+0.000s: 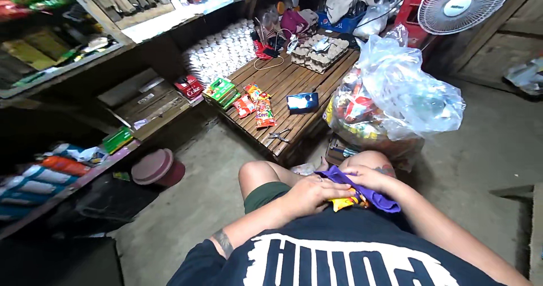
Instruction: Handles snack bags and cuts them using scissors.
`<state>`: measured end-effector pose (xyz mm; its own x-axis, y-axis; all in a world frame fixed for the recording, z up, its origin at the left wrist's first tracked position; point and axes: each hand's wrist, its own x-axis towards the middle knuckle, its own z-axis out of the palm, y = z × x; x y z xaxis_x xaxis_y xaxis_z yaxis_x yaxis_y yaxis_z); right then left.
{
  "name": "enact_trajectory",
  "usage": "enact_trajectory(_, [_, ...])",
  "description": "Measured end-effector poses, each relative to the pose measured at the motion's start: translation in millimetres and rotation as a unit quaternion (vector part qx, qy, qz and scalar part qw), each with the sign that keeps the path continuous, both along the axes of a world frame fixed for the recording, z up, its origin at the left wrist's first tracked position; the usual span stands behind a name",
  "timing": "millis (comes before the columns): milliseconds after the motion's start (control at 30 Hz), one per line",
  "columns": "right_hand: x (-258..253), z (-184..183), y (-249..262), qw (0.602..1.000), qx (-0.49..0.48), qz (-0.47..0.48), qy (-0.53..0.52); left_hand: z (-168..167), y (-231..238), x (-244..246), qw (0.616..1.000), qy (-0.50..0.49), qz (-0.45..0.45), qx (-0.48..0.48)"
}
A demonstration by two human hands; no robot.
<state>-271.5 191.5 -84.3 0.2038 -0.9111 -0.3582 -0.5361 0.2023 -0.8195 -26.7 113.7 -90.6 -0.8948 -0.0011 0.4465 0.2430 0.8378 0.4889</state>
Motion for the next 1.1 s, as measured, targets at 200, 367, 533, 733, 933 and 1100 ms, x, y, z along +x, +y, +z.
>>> enact_trajectory(200, [-7.1, -9.0, 25.2, 0.996, 0.004, -0.084, 0.008, 1.1, -1.2, -0.2, 1.000, -0.016, -0.004, 0.026])
enact_trajectory(367, [-6.4, -5.4, 46.0, 0.993, -0.038, -0.112, 0.021, 1.7, -2.0, 2.8, 0.999, -0.020, -0.006, 0.034])
enact_trajectory(533, [-15.5, -0.7, 74.7, 0.978, -0.071, -0.125, 0.153, 1.0, -1.8, 3.1, 0.998, -0.025, 0.009, 0.049])
enact_trajectory(733, [-42.9, 32.7, 96.6, 0.935, -0.115, -0.145, 0.304, 1.8, 2.3, 0.5, 0.979, -0.067, 0.116, 0.157])
enact_trajectory(933, [2.8, 56.6, 52.0, 0.896, -0.325, -0.191, 0.234, -14.5, 0.5, -6.6, 0.945, 0.003, 0.168, 0.281])
enact_trajectory(1100, [46.0, 29.8, 12.0, 0.914, -0.359, 0.045, 0.186, -25.0, 1.6, -2.9, 0.928, 0.041, 0.219, 0.298])
